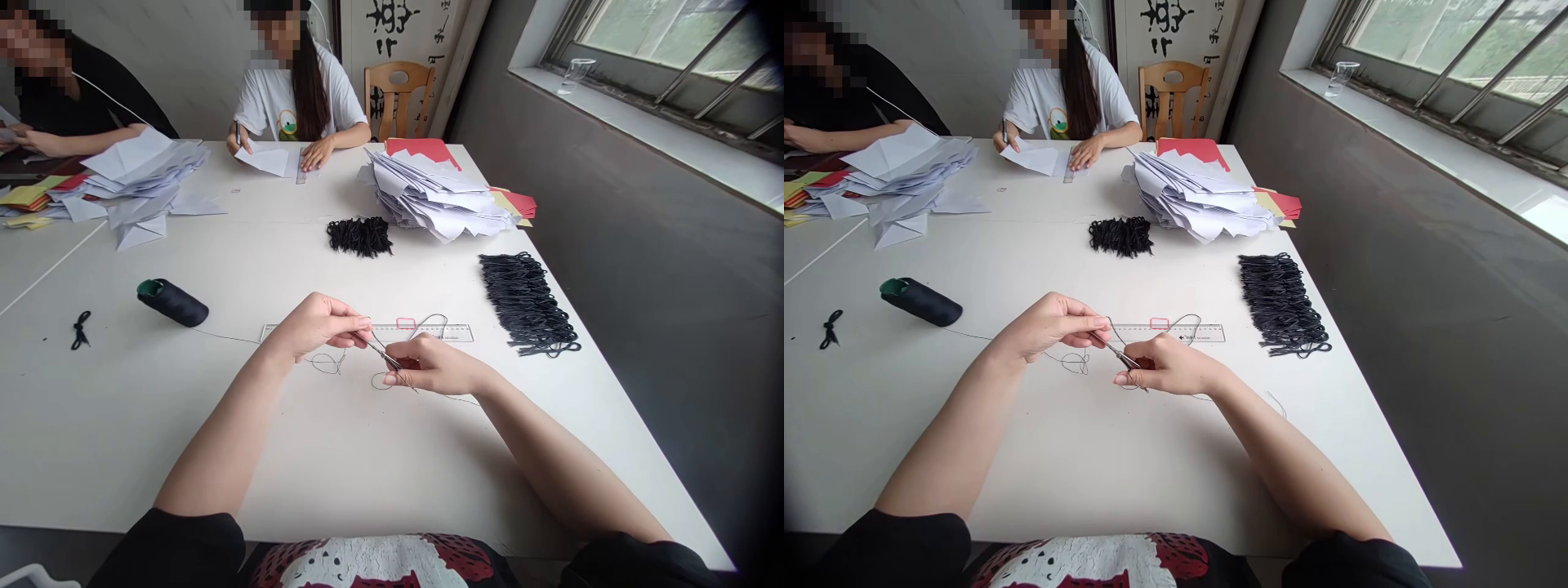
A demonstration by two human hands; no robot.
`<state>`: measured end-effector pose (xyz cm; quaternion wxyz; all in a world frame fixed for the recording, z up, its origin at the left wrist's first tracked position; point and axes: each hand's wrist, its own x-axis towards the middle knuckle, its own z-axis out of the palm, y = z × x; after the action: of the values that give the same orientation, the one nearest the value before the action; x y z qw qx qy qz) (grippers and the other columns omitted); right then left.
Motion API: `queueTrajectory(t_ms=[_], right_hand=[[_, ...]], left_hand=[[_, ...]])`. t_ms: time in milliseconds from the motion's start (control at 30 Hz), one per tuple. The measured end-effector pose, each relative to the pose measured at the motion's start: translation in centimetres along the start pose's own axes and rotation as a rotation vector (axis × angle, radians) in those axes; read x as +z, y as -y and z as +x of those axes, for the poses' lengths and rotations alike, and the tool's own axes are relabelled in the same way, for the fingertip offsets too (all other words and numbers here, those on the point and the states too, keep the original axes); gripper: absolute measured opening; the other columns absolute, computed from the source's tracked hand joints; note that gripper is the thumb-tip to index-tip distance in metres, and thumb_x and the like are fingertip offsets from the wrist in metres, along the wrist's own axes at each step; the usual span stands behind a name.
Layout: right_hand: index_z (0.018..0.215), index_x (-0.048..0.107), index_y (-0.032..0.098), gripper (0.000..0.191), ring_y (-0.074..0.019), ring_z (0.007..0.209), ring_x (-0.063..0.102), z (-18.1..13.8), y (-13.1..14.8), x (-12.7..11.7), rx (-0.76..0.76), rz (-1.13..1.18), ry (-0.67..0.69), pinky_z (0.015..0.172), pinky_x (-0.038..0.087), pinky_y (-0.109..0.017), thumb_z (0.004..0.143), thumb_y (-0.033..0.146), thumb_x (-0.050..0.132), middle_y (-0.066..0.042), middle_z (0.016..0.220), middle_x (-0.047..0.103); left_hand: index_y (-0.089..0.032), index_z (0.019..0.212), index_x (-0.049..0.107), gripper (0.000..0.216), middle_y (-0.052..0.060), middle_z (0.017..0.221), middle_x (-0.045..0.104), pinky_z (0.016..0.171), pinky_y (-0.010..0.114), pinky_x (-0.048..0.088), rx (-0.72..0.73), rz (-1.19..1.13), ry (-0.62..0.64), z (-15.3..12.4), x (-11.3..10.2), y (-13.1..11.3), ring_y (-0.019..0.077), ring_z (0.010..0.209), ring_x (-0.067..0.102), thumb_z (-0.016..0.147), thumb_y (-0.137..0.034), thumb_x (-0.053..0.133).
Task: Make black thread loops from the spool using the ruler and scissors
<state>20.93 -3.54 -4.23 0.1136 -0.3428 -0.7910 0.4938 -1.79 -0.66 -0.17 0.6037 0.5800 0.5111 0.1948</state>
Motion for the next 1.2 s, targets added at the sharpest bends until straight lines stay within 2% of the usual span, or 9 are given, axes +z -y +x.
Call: queueTrajectory(t_ms=[267, 367, 500, 567, 700, 867, 967, 1100, 1200], right_hand=[[0.066, 0.032, 0.019, 0.047, -0.0064, 0.051, 0.026, -0.1, 0.0, 0.0, -0.007, -0.014, 0.006, 0.050, 0.024, -0.021, 0.089, 0.054, 0.055, 0.007, 0.055, 0.033], [0.068, 0.040, 0.018, 0.043, -0.0067, 0.052, 0.030, -0.2, 0.3, -0.2, 0.005, -0.098, 0.038, 0.051, 0.026, -0.022, 0.087, 0.052, 0.060, 0.007, 0.057, 0.038], [0.096, 0.060, 0.017, 0.018, -0.0093, 0.064, 0.048, -0.3, 0.3, -0.2, 0.040, -0.281, 0.038, 0.061, 0.037, -0.022, 0.085, 0.031, 0.063, 0.000, 0.081, 0.060], [0.106, 0.062, 0.019, 0.022, -0.0109, 0.069, 0.053, -0.2, 0.2, 0.2, 0.098, -0.344, 0.043, 0.063, 0.039, -0.023, 0.085, 0.022, 0.060, -0.002, 0.090, 0.064], [0.108, 0.063, 0.019, 0.024, -0.0138, 0.073, 0.058, 0.4, 0.4, 1.5, 0.176, -0.461, 0.073, 0.061, 0.038, -0.023, 0.086, 0.016, 0.056, -0.005, 0.098, 0.067], [0.102, 0.063, 0.016, 0.016, -0.0204, 0.070, 0.064, 0.5, 1.6, 4.1, 0.214, -0.767, 0.145, 0.056, 0.033, -0.027, 0.089, 0.023, 0.059, -0.007, 0.080, 0.068], [0.095, 0.062, 0.015, 0.016, -0.0211, 0.067, 0.064, 0.2, 2.2, 5.8, 0.177, -0.853, 0.165, 0.053, 0.030, -0.027, 0.090, 0.030, 0.061, -0.006, 0.073, 0.066], [0.088, 0.061, 0.017, 0.015, -0.0154, 0.062, 0.060, -0.4, 2.6, 6.5, 0.086, -0.831, 0.104, 0.051, 0.027, -0.026, 0.091, 0.031, 0.061, -0.003, 0.076, 0.065], [0.085, 0.062, 0.017, 0.017, -0.0096, 0.058, 0.051, -0.9, 2.9, 5.2, -0.093, -0.800, -0.137, 0.050, 0.027, -0.025, 0.097, 0.026, 0.053, -0.001, 0.077, 0.061]], left_hand=[[-0.018, 0.078, 0.078, 0.025, 0.008, 0.088, 0.076, 0.075, 0.023, 0.056, 0.001, -0.014, -0.004, 0.0, 0.0, 0.0, 0.0172, 0.082, 0.071, 0.075, -0.043, 0.074], [-0.017, 0.080, 0.078, 0.029, 0.009, 0.087, 0.076, 0.076, 0.025, 0.056, -0.014, -0.030, -0.012, 0.1, 0.0, 0.1, 0.0190, 0.083, 0.072, 0.072, -0.044, 0.077], [-0.016, 0.081, 0.078, 0.031, 0.010, 0.085, 0.076, 0.076, 0.026, 0.057, -0.018, -0.024, -0.041, 0.1, 0.0, 0.1, 0.0202, 0.083, 0.072, 0.070, -0.045, 0.078], [-0.016, 0.080, 0.078, 0.030, 0.009, 0.084, 0.076, 0.074, 0.024, 0.057, -0.025, -0.011, -0.069, 0.1, 0.0, 0.1, 0.0199, 0.082, 0.073, 0.071, -0.044, 0.078], [-0.014, 0.078, 0.076, 0.026, 0.008, 0.076, 0.075, 0.064, 0.022, 0.056, -0.048, 0.021, -0.129, 0.0, 0.0, 0.0, 0.0184, 0.072, 0.073, 0.073, -0.040, 0.076], [-0.013, 0.079, 0.076, 0.025, 0.007, 0.067, 0.073, 0.056, 0.021, 0.054, -0.060, 0.039, -0.152, 0.1, 0.0, 0.0, 0.0158, 0.060, 0.070, 0.073, -0.038, 0.076], [-0.013, 0.078, 0.076, 0.024, 0.007, 0.063, 0.072, 0.055, 0.020, 0.054, -0.065, 0.060, -0.143, 0.1, 0.0, 0.1, 0.0148, 0.057, 0.069, 0.073, -0.037, 0.076], [-0.014, 0.080, 0.076, 0.024, 0.005, 0.061, 0.071, 0.053, 0.019, 0.052, -0.077, 0.089, -0.111, 0.1, 0.0, 0.1, 0.0140, 0.054, 0.068, 0.074, -0.037, 0.075], [-0.014, 0.081, 0.076, 0.023, 0.004, 0.059, 0.070, 0.051, 0.019, 0.051, -0.075, 0.082, -0.081, 0.1, 0.2, 0.0, 0.0144, 0.053, 0.068, 0.076, -0.037, 0.073]])
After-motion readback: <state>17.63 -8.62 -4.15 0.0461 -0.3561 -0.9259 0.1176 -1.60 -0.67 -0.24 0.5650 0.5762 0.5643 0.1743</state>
